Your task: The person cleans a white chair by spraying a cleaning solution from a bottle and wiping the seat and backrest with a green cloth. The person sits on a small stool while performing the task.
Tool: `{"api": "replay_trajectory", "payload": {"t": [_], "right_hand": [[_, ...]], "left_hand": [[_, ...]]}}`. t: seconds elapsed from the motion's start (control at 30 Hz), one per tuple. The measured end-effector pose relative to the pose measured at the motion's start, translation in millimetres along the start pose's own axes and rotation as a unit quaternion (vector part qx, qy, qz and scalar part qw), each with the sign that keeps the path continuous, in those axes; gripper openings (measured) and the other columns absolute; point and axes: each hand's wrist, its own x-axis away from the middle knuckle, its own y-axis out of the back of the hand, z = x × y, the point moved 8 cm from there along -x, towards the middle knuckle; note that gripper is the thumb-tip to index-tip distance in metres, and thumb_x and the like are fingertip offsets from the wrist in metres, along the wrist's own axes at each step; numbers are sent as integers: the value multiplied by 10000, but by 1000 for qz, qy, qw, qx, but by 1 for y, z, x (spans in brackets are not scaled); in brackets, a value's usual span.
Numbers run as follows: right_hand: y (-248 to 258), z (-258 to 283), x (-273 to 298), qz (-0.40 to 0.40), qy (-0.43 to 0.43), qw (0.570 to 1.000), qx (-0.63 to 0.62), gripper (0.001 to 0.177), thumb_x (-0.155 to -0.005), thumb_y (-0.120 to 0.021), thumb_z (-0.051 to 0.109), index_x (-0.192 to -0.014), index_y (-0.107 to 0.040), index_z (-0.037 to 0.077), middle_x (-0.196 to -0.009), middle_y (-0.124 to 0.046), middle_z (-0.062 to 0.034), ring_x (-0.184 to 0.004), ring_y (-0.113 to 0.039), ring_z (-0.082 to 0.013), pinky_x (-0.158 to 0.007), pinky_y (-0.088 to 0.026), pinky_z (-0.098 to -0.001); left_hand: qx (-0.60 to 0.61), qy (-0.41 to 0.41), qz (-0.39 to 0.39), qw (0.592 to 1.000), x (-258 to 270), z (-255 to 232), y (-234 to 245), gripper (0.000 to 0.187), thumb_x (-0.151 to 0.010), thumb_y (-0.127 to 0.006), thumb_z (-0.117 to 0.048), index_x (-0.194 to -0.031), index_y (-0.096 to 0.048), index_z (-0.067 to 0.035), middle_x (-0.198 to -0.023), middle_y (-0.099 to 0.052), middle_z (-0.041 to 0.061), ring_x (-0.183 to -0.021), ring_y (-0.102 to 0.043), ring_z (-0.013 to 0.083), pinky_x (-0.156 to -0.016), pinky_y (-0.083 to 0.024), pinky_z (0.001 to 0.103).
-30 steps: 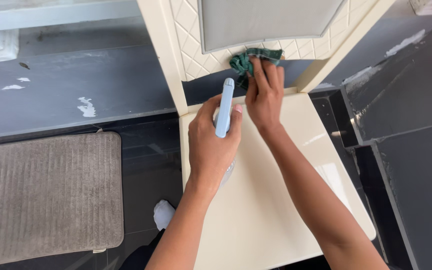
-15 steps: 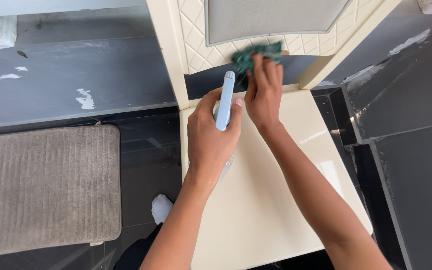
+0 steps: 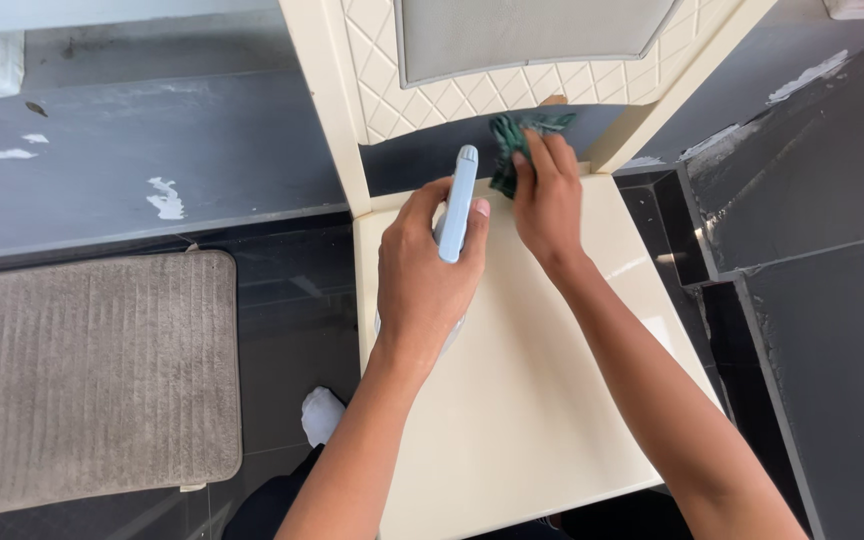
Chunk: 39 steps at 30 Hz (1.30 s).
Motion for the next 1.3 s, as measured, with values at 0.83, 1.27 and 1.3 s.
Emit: {"api": "replay_trajectory", "payload": {"t": [0.83,1.27,1.3], "right_hand": [[98,-15,174,196,-65,946,252,346,-1008,-691,350,-1285,-707,144,-1326,-583,-114,-1159,-491,-360,-1020,-381,-470],[-36,-105,39,75,21,966,246,378,-1148,-526,340,-1228,-666,-1,-1268,-597,-190,-1253,-493,-421,-1136,-281,-572],[-46,-100,34,86,4,965,249,390,-1151,-539,359,-1177,-677,-4,-1196,-610,-192,-1196,-529,-401,-1140,-295,-579]], "left_hand": [[106,200,258,939,102,48,-38,354,-891,-708,-388,-969,-632,-51,-652,-621,45,-487,-664,156,-498,-546,317],[98,186,199,957,78,51,-21,387,-910,-677,-376,-1076,-597,-35,-775,-676,81,-509,-695,176,-528,-560,323],[88,170,189,963,75,47,-19,392,-911,-679,-365,-1088,-597,-25,-770,-682,90,-507,-694,180,-526,-561,327]]}}
